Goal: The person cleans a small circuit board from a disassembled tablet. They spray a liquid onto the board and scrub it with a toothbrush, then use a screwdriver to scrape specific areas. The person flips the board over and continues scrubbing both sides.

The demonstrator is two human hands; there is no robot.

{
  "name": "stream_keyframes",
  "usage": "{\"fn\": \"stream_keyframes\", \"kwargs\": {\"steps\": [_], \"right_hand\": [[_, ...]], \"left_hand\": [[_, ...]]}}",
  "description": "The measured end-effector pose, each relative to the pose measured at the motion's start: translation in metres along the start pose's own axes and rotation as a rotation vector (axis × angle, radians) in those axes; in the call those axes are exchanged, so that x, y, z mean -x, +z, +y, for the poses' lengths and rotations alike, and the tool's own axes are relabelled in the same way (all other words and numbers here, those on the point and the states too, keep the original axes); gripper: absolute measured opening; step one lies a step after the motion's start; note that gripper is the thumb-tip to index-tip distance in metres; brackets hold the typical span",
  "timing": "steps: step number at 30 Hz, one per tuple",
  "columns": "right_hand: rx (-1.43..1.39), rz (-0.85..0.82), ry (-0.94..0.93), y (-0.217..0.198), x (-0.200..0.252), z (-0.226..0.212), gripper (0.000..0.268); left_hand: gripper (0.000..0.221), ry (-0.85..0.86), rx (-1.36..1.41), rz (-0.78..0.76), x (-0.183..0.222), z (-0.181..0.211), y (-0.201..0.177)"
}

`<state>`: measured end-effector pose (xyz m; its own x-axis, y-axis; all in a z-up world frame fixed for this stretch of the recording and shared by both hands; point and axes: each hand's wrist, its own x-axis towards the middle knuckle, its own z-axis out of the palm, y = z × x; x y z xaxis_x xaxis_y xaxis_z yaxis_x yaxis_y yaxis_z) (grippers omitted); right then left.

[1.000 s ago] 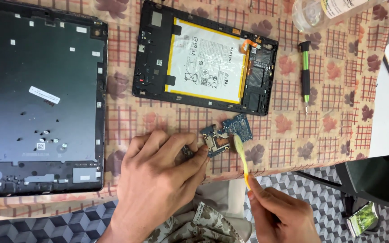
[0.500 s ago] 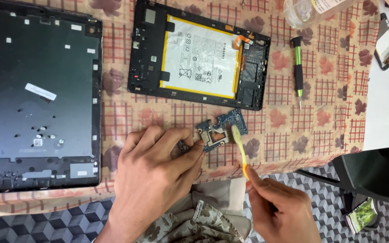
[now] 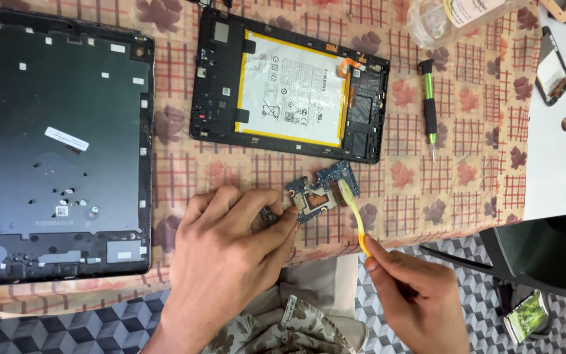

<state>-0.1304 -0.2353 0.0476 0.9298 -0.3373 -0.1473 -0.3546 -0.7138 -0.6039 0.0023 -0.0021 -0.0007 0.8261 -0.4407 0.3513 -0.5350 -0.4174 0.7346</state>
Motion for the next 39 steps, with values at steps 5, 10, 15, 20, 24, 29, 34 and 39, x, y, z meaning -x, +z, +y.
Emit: {"fn": "stream_keyframes", "kwargs": {"steps": [5,10,15,20,24,29,34,39], "right_hand": [[0.074,0.015,-0.029,0.013,0.009,-0.012,0.037],[0.175,-0.031,-0.115,0.019,0.005,-0.031,0.037],[0.232,-0.005,-0.006,0.019,-0.002,-0.037,0.038],[0.234,-0.042,-0.034,0.01,-0.006,-0.031,0.04],[0.217,-0.185,-0.021,-0.001,-0.011,-0.014,0.041],[0.301,-0.147,0.015,-0.025,-0.029,-0.006,0.049],[0.314,-0.02,-0.184,-0.019,-0.037,-0.016,0.05],[0.224,0.026,-0.227,-0.021,-0.047,-0.02,0.054]], "left_hand": [[0.013,-0.004,0.004,-0.009,0.001,0.001,0.0],[0.01,0.008,-0.003,0.01,-0.001,0.0,-0.001],[0.012,0.002,-0.01,0.002,0.0,0.001,-0.001],[0.008,0.011,0.012,0.031,0.0,0.0,-0.001],[0.01,0.018,0.019,0.033,0.0,0.0,0.001],[0.012,0.018,0.032,-0.004,-0.001,-0.002,-0.001],[0.017,0.003,0.031,0.012,0.001,-0.002,0.0],[0.021,-0.036,0.019,0.016,-0.001,-0.001,0.001]]}}
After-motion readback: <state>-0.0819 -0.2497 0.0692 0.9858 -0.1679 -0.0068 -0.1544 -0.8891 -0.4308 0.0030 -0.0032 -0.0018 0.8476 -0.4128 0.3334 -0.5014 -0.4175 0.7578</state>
